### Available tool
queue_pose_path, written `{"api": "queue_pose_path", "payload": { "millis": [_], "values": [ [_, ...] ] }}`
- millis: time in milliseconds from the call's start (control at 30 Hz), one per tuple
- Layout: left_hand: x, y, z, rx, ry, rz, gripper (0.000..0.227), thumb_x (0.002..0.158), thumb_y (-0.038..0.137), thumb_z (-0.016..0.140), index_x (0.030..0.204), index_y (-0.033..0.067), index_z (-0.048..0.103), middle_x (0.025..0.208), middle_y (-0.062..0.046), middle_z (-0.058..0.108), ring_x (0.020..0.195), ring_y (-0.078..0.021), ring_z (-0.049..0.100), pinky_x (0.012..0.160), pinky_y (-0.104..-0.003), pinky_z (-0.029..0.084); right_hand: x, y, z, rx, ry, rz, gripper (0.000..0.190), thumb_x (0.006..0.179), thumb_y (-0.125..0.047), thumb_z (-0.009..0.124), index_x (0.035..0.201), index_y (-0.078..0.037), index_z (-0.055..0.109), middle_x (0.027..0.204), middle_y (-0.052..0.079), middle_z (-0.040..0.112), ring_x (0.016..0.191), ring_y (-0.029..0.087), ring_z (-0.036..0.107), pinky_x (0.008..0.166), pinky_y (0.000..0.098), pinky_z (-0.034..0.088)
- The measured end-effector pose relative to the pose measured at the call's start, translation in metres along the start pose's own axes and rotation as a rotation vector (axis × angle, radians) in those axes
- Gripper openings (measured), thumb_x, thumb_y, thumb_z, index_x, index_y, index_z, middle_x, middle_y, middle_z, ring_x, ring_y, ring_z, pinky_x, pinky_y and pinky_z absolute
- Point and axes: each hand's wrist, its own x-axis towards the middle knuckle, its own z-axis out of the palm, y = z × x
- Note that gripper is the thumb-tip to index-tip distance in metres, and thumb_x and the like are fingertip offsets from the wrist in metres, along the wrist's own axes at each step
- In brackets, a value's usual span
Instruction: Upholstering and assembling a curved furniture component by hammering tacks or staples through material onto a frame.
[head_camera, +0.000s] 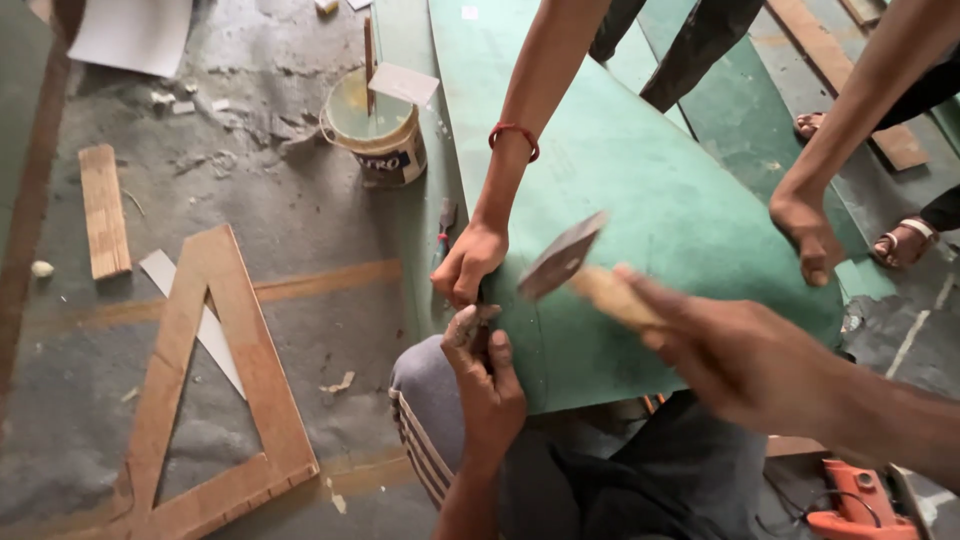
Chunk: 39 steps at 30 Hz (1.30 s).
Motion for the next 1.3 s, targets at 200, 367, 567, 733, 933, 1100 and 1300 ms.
{"api": "queue_pose_path", "payload": {
  "millis": [200,367,567,733,933,1100,1300],
  "values": [
    [0.001,0.003,0.001,0.008,-0.009,-0.001,0.041,0.108,0.004,0.046,0.147,0.002,0.031,0.138,-0.016,0.054,0.13,-0.0227,0.054,0.112,-0.036,0.042,0.002,0.017,0.02,-0.082,0.16,-0.464,0.076,0.097,-0.016,0.059,0.165,-0.011,0.024,0.091,0.009,0.073,0.06,0.016,0.062,0.049,0.0325,0.051],
    [0.002,0.003,0.001,0.003,0.011,-0.023,0.041,0.109,0.005,0.047,0.146,0.0013,0.032,0.139,-0.017,0.054,0.128,-0.0229,0.054,0.111,-0.036,0.043,-0.005,-0.013,-0.011,-0.005,0.128,0.112,0.076,0.095,-0.024,0.062,0.161,-0.028,0.025,0.068,0.011,0.063,0.044,0.026,0.06,0.047,0.0418,0.05],
    [0.002,0.004,0.001,0.025,0.014,-0.046,0.042,0.108,0.005,0.046,0.146,0.0012,0.031,0.138,-0.017,0.055,0.129,-0.0231,0.055,0.111,-0.036,0.043,0.003,0.004,0.014,-0.046,0.108,-0.275,0.073,0.092,-0.016,0.061,0.157,-0.01,0.028,0.088,0.012,0.075,0.051,0.025,0.068,0.044,0.0391,0.054],
    [0.0,0.008,0.0,0.038,0.012,-0.032,0.041,0.108,0.005,0.046,0.146,0.0009,0.031,0.139,-0.017,0.054,0.129,-0.0234,0.055,0.112,-0.037,0.042,0.002,0.013,0.028,-0.076,0.028,-0.064,0.078,0.095,-0.022,0.062,0.163,-0.019,0.025,0.084,0.01,0.072,0.056,0.027,0.067,0.052,0.0421,0.054],
    [0.0,0.004,0.0,0.014,0.006,-0.01,0.041,0.109,0.004,0.046,0.146,0.0004,0.03,0.138,-0.017,0.054,0.129,-0.0232,0.054,0.113,-0.037,0.042,0.002,0.023,0.04,-0.064,0.155,-0.286,0.076,0.093,-0.016,0.062,0.158,-0.012,0.024,0.099,0.012,0.074,0.057,0.027,0.069,0.049,0.0398,0.055],
    [0.002,0.002,0.001,0.013,0.018,-0.026,0.04,0.108,0.004,0.047,0.145,0.0,0.031,0.137,-0.017,0.057,0.127,-0.0235,0.056,0.111,-0.036,0.043,0.002,0.02,0.038,-0.083,0.027,-0.169,0.082,0.093,-0.017,0.06,0.164,-0.015,0.019,0.095,0.007,0.072,0.056,0.027,0.07,0.049,0.0407,0.054],
    [0.013,0.027,-0.031,0.067,0.015,-0.055,0.036,0.104,0.004,0.049,0.139,0.001,0.041,0.131,-0.014,0.063,0.119,-0.021,0.06,0.105,-0.035,0.045,0.018,0.054,0.024,0.139,-0.001,-0.05,0.07,0.092,-0.016,0.056,0.159,-0.018,0.038,0.077,0.003,0.073,0.053,0.018,0.066,0.05,0.0361,0.054]
  ]
}}
